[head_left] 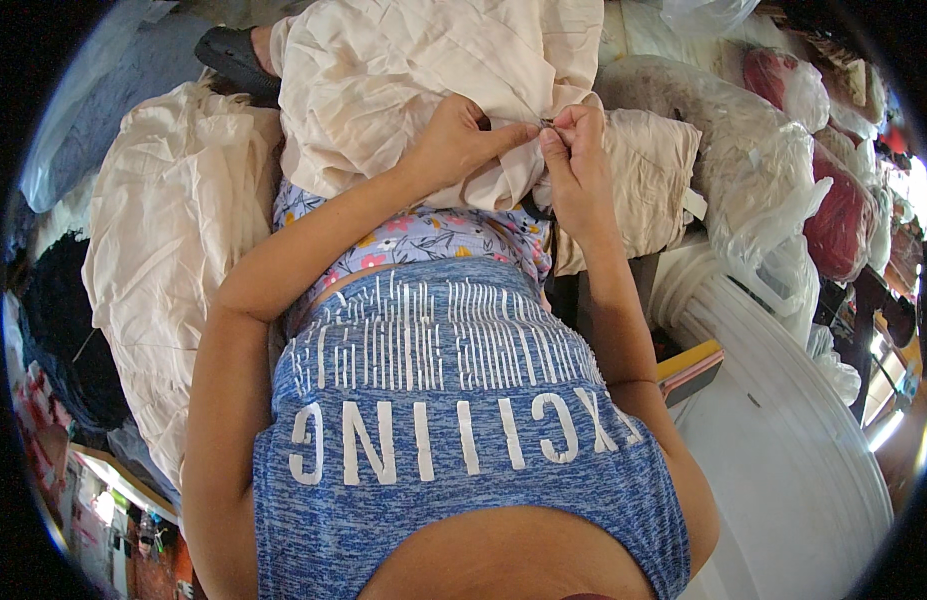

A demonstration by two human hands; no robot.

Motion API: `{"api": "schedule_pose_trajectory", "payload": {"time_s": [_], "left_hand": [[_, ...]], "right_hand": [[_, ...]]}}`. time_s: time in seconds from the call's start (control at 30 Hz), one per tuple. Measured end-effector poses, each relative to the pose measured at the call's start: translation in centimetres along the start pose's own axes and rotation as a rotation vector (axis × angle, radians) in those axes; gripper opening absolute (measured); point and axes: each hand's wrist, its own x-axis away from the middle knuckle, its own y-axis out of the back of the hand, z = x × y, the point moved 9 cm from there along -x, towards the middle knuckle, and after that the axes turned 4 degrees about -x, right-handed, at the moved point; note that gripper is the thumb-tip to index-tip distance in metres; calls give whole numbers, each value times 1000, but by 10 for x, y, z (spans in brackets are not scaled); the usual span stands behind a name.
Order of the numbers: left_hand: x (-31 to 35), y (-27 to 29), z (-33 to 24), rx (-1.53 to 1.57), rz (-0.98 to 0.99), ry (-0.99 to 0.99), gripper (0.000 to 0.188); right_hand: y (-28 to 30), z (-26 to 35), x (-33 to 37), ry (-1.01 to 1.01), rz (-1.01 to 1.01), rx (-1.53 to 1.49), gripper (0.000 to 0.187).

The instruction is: The person holds beige fabric items on their lap and uses small shears to cut loose threads from the seams and edges.

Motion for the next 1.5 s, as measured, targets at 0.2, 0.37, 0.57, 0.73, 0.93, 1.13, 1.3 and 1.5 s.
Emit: {"api": "schedule_pose_trajectory", "payload": {"time_s": [0.2,0.37,0.57,0.73,0.93,1.13,1.3,1.5], "left_hand": [[1,0,3,-65,67,96,25],[3,1,-7,-26,1,36,34],[4,2,-5,-80,11,93,37],[1,2,-1,-86,18,84,38],[0,7,2,-51,15,87,38],[-1,2,-6,152,118,119,30],[-8,0,22,335,202,187,34],[0,-5,-4,272,118,-39,29]], "right_hand": [[1,5,-3,50,-9,49,17],[1,7,-4,86,-3,112,17],[1,9,-4,103,20,172,17],[2,-2,-1,-6,60,97,20],[12,9,-4,83,72,53,31],[21,-2,-18,263,-109,106,16],[12,11,-10,310,-27,149,25],[28,13,-31,327,-183,248,28]]}}
